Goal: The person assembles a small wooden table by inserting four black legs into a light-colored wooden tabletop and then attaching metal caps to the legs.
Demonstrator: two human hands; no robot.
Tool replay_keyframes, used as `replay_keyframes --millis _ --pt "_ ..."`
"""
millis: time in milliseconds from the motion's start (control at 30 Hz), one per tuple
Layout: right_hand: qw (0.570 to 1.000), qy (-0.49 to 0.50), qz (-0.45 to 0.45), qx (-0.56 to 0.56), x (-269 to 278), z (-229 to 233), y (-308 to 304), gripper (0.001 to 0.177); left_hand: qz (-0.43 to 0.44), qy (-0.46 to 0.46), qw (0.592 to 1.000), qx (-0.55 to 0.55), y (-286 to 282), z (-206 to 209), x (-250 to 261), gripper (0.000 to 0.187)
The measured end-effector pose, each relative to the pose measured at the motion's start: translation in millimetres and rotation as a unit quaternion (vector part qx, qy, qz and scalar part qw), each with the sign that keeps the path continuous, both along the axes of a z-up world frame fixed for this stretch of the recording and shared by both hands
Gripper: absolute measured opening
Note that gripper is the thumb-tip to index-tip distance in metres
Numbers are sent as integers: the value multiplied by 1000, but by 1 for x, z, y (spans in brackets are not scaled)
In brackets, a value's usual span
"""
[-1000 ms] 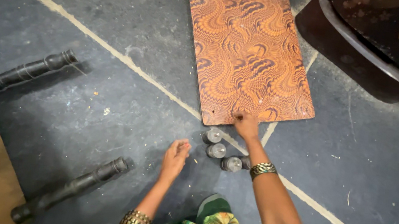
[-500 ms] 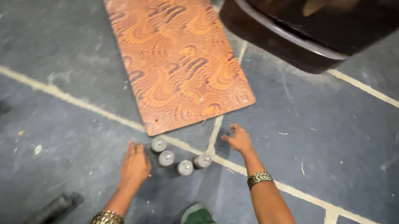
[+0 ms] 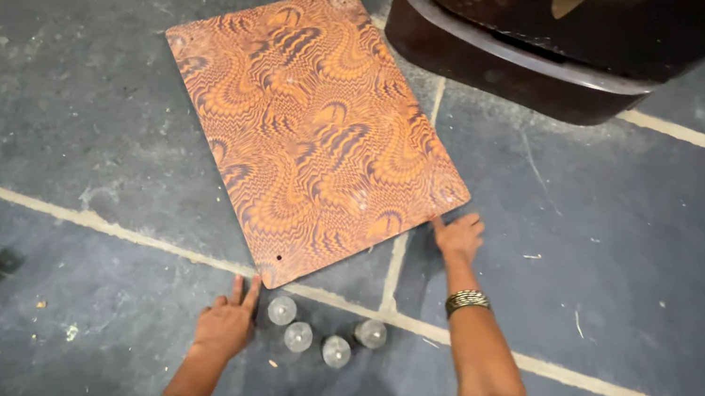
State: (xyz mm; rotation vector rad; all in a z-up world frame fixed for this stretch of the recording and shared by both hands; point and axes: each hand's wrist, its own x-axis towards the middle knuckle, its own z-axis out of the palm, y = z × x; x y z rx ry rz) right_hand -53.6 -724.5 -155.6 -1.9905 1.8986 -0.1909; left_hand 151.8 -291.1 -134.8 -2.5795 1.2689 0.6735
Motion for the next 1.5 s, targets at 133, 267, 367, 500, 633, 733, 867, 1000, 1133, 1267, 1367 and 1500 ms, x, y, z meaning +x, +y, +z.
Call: replay_keyframes --millis 133,267,367,500,633,733,867,1000,1133,1267,1367,1500 --pt "999 -23 43 -5 2 -11 -33 91 -53 -63 996 36 -4 -4 -2 92" --pt "985 -91 87 -114 23 -3 -47 94 -27 10 999 34 -6 13 8 125" --pt "982 -185 36 -34 33 -17 -41 88 -51 25 997 52 1 21 18 129" --pt "964 -259 -50 43 46 -20 -33 82 -91 25 993 70 8 37 36 134" --pt "923 -339 -110 144 70 -3 -34 72 -101 48 990 84 13 40 49 135" --pt "908 -349 -139 185 80 5 -35 47 -105 67 990 71 18 31 56 135" --pt "896 -340 -146 244 86 16 -28 25 -93 109 989 43 37 26 72 126" --pt "912 -317 -146 214 77 31 -17 35 -83 102 991 21 57 22 77 115" --pt "941 -280 -103 159 68 49 -14 48 -74 91 993 11 67 9 71 113" --pt "940 -319 -90 82 64 77 -12 51 -36 82 995 -40 72 -1 58 108" --pt "923 -381 -40 30 60 106 -2 45 -14 96 994 -43 78 2 50 110" --pt "879 -471 74 -11 59 153 40 43 48 128 990 -45 100 21 36 114"
